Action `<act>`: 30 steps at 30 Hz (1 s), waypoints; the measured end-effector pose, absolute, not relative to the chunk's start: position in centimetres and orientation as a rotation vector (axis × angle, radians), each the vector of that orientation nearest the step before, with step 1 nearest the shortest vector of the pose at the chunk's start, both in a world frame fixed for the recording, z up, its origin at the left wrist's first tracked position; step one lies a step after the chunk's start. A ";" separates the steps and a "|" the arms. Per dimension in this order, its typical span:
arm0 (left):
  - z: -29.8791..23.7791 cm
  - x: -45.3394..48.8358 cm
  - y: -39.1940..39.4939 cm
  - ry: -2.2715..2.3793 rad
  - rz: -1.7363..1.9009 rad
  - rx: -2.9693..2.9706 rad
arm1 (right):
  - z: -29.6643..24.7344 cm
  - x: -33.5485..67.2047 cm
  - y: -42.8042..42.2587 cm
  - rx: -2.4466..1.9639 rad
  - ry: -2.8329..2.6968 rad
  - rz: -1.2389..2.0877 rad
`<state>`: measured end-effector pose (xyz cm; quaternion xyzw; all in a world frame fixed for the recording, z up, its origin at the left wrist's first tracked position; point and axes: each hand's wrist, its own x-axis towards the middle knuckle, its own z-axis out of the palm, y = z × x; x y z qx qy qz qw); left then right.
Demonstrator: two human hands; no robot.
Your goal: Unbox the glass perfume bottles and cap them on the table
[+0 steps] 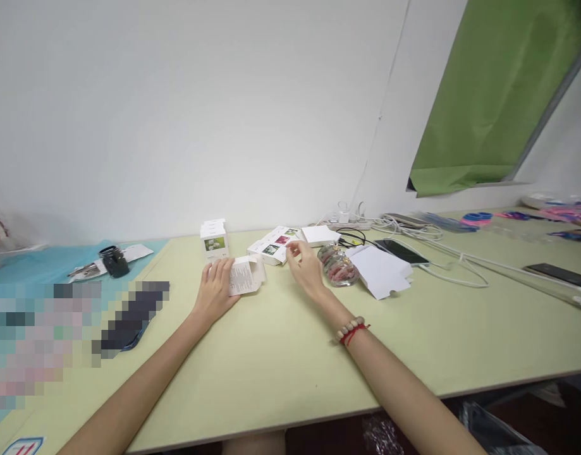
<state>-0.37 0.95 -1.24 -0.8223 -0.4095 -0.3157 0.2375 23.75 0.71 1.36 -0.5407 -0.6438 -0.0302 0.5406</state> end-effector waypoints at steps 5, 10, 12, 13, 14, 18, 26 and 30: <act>-1.4 -0.5 1.0 -1.159 -0.969 -2.252 | 1.2 21.5 -1.0 -1.177 -1.957 0.331; -1.2 -0.6 0.8 -1.216 -1.035 -2.335 | 0.6 19.9 -1.7 -1.150 -1.992 0.467; -1.0 -0.6 0.7 -1.178 -1.037 -2.432 | 0.5 19.5 -1.7 -1.142 -1.997 0.444; -0.9 -0.6 0.7 -1.164 -1.044 -2.473 | 0.5 19.4 -1.7 -1.139 -1.995 0.419; -0.8 -0.6 0.6 -1.158 -1.056 -2.503 | 0.5 19.4 -1.7 -1.131 -1.988 0.388; -0.8 -0.7 0.4 -1.218 -1.114 -2.566 | 0.5 19.7 -1.3 -1.092 -1.970 0.246; -1.0 -0.6 0.8 -1.566 -1.701 -2.622 | -0.1 20.8 -0.6 -1.145 -2.161 0.174; -1.1 -1.1 1.5 -1.692 -2.078 -2.441 | 0.0 20.7 -0.6 -1.224 -2.032 0.140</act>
